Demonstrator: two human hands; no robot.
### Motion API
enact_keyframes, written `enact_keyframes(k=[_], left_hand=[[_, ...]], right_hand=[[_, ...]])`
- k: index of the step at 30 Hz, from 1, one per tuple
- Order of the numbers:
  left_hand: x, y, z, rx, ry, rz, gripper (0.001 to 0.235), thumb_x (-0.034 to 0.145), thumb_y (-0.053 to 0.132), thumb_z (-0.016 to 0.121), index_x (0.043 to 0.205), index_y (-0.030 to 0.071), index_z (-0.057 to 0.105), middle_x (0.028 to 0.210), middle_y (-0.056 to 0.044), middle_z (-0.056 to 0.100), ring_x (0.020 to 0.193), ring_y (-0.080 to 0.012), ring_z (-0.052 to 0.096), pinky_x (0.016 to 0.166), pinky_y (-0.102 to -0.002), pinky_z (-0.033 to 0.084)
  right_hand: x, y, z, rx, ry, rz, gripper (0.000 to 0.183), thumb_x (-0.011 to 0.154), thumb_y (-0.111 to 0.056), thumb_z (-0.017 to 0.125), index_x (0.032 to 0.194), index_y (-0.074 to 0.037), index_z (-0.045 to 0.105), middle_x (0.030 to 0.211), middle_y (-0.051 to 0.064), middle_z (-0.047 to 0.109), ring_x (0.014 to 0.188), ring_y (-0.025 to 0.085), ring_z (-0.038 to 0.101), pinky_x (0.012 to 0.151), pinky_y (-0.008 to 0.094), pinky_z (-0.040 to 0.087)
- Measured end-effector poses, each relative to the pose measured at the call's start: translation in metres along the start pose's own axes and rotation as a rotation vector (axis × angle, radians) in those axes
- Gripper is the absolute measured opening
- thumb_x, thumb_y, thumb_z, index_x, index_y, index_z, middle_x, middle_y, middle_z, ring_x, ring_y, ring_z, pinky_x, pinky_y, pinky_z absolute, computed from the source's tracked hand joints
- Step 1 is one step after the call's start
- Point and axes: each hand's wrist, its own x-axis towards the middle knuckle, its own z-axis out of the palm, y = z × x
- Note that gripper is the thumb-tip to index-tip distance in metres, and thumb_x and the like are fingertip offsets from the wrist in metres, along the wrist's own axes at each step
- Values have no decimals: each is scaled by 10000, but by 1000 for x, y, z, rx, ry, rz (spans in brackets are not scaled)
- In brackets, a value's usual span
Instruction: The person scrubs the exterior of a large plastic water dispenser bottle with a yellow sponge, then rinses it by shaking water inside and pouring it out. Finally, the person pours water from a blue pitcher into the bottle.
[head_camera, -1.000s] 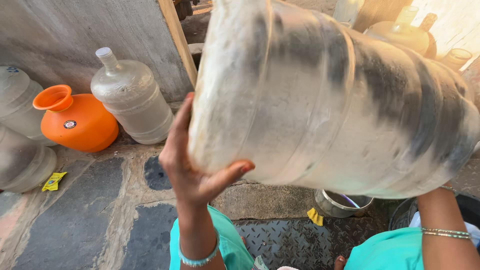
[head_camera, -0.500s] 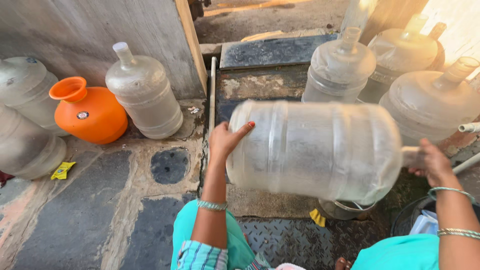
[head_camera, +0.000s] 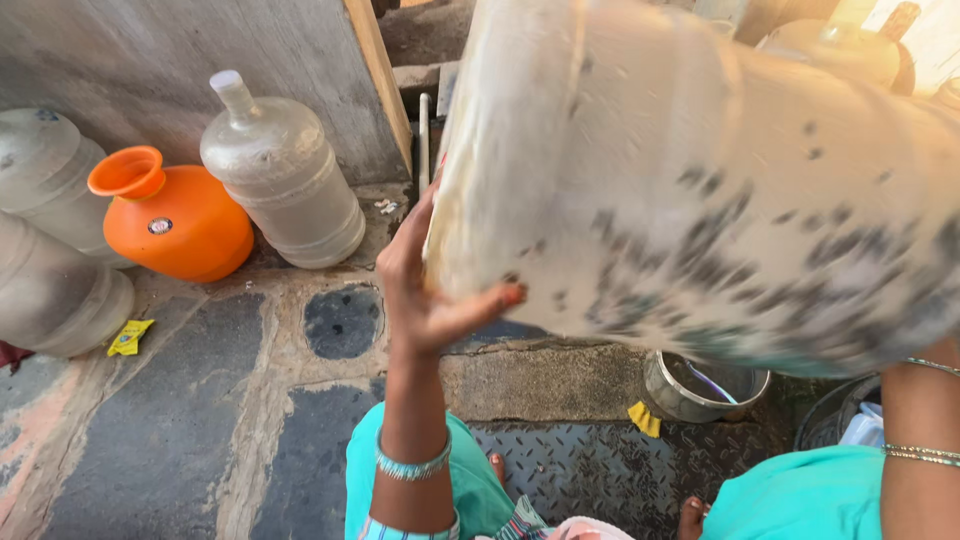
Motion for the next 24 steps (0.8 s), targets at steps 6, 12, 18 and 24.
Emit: enact_keyframes(k=[6,12,18,24], left_hand=[[-34,-132,46,291,58,-948,1000,587,715,805,1259,-15,685,1120,-210,745,1009,-315,747,931,-429,568],[-47,-170,44,26,141,-918,907,572,658,870,1183,11,692,1070,-180,745,962,-267,694,852,-393,578],[-6,-84,-11,-495,365,-377,715,862,593,773,1090,-76,666,918,-191,698,808,-222,607,765,-333,473],[-10,-41,10,-282,83,-123,937,793,608,852,1400,-31,535,1256,-150,676,1169,-226,682,1030,-383,568]], right_hand=[[-25,54,-22,-547,30,712,764,1091,-632,294,1199,62,596,946,206,650,736,283,645,672,426,553],[-31,33,-28,-460,80,404,631,1092,-605,450,1234,-10,604,1000,125,671,744,264,647,609,407,501],[-38,-34,-31,53,20,-248,699,1093,-653,429,1233,12,596,987,132,665,730,265,630,585,396,490],[-33,-28,-25,26,55,-243,768,1094,-701,408,1232,33,587,975,140,660,715,267,613,562,385,479]])
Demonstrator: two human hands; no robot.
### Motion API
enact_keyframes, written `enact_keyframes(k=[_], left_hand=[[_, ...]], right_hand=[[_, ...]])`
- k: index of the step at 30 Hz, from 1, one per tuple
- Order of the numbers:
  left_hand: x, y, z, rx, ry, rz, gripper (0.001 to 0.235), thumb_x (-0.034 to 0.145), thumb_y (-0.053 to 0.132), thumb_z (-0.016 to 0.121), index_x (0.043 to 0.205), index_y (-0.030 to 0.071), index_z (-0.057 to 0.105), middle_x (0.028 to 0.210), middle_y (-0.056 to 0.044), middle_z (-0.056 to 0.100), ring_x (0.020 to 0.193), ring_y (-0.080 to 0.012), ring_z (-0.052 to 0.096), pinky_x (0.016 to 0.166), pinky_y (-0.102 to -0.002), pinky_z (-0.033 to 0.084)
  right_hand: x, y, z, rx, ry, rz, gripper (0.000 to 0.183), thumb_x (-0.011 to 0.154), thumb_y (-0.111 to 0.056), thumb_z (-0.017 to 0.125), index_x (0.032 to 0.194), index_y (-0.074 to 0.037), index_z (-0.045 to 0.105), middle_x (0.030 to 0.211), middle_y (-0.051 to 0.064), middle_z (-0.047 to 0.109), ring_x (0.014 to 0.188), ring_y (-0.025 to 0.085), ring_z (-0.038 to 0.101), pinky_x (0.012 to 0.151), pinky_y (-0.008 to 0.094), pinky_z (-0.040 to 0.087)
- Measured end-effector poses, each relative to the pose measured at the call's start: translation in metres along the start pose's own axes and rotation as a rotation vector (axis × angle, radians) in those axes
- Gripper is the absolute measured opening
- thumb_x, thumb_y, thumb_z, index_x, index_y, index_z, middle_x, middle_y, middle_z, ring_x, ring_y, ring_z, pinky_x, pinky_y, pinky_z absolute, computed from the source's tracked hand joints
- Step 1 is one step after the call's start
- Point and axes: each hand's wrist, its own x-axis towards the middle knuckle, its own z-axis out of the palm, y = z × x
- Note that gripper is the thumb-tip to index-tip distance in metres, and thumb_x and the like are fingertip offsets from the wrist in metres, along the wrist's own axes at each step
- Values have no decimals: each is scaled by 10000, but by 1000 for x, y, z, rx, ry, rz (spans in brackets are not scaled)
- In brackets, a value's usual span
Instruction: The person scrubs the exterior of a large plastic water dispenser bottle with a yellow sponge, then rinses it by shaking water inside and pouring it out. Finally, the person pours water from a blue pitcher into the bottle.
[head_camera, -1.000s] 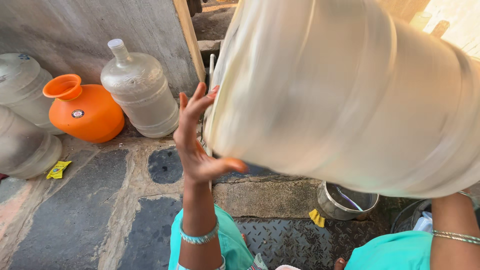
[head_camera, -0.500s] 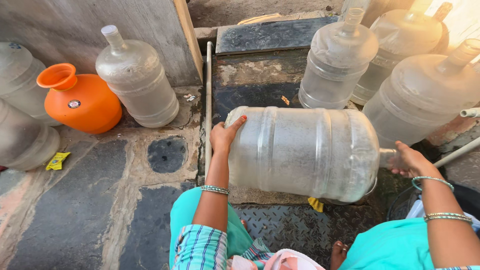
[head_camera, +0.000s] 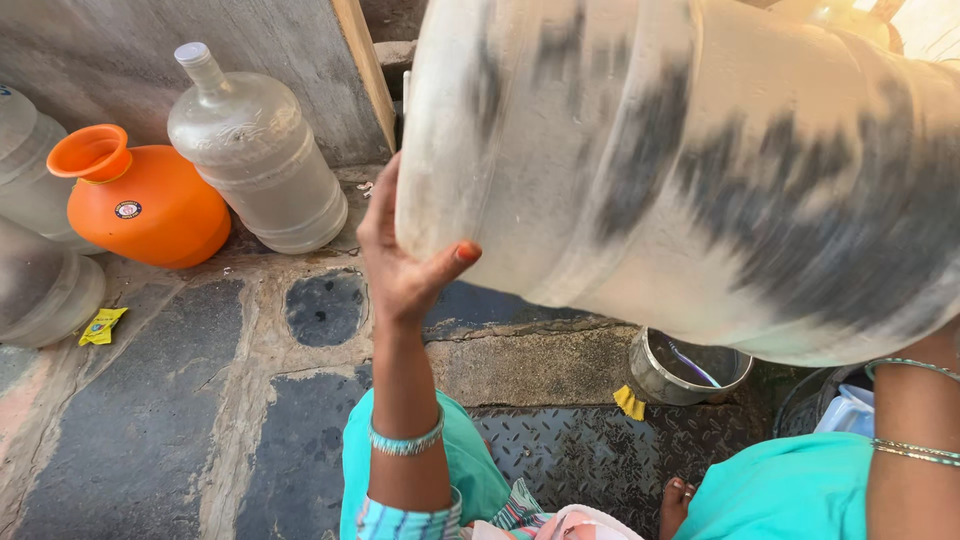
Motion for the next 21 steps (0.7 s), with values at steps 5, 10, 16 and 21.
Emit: enact_keyframes(k=[5,10,16,21], left_hand=[[-4,-95,17,203,171,-618,952,631,684,808,1260,-18,674,1084,-185,761,975,-285,754,881,-410,614],[-31,-149,9,934,-281,-1014,1078,673,867,770,1202,-65,656,1097,-253,682,989,-334,677,872,-451,567],[-2,-90,-20,100,-20,-327,926,701,738,798,1135,-63,634,1025,-197,733,865,-244,739,729,-353,655],[12,-14,-47,-471,97,-100,709,873,519,806,1108,-131,648,871,-147,703,789,-120,607,773,-205,505]], right_hand=[[-6,35,-29,-268,43,235,825,1095,-740,391,1231,51,580,964,147,655,703,267,599,542,377,469],[-16,56,-33,-763,14,709,871,1120,-765,382,1126,77,602,849,166,643,590,260,545,451,359,404],[-15,-4,-2,-238,-7,26,737,1170,-623,447,1213,107,540,907,231,613,669,294,556,509,395,381],[-14,-23,41,80,-93,-143,719,1176,-617,417,1216,89,548,916,226,612,681,267,549,533,376,388]])
